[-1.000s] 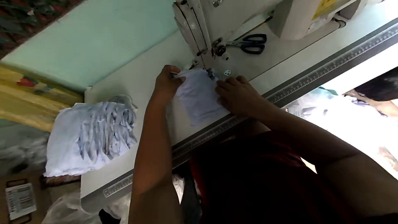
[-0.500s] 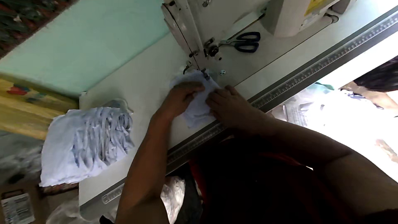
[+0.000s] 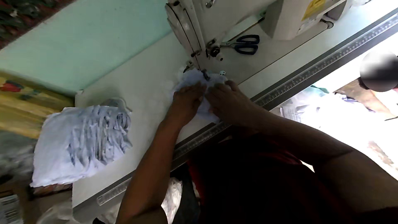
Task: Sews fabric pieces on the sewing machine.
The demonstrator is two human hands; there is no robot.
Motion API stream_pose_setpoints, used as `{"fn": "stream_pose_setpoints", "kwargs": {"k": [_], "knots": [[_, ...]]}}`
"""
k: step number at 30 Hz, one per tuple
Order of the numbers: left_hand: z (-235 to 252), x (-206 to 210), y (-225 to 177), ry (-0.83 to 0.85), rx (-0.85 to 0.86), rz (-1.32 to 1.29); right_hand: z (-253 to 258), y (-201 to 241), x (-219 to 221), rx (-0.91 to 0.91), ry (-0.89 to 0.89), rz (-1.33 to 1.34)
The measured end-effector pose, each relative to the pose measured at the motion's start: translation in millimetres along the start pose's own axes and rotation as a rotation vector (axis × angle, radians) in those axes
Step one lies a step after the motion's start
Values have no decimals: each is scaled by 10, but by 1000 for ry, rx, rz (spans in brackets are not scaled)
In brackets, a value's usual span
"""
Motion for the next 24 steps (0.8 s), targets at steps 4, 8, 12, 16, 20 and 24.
{"fn": "stream_pose_setpoints", "kwargs": {"k": [4, 8, 12, 16, 20, 24], "knots": [[-17, 17, -62, -11, -46, 65, -51, 14, 45, -51, -2, -33], [-21, 38, -72, -26, -65, 129, -46, -109, 7, -12, 12, -34], [-26, 53, -87, -17, -86, 179, -26, -241, -39, 20, 17, -38], [-41, 46, -128, -4, -98, 202, 36, -362, -75, 68, 56, 10], [-4, 1, -117, 32, -86, 209, 76, -229, -9, 16, 12, 62], [25, -66, -62, 34, -28, 261, 73, -158, 68, -27, 29, 18]]}}
Point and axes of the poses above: each hand's wrist, its own z-axis towards the middle knuckle, its own x-axis out of the palm, y = z × x, the point moved 1 cm from there along z, towards the middle knuckle
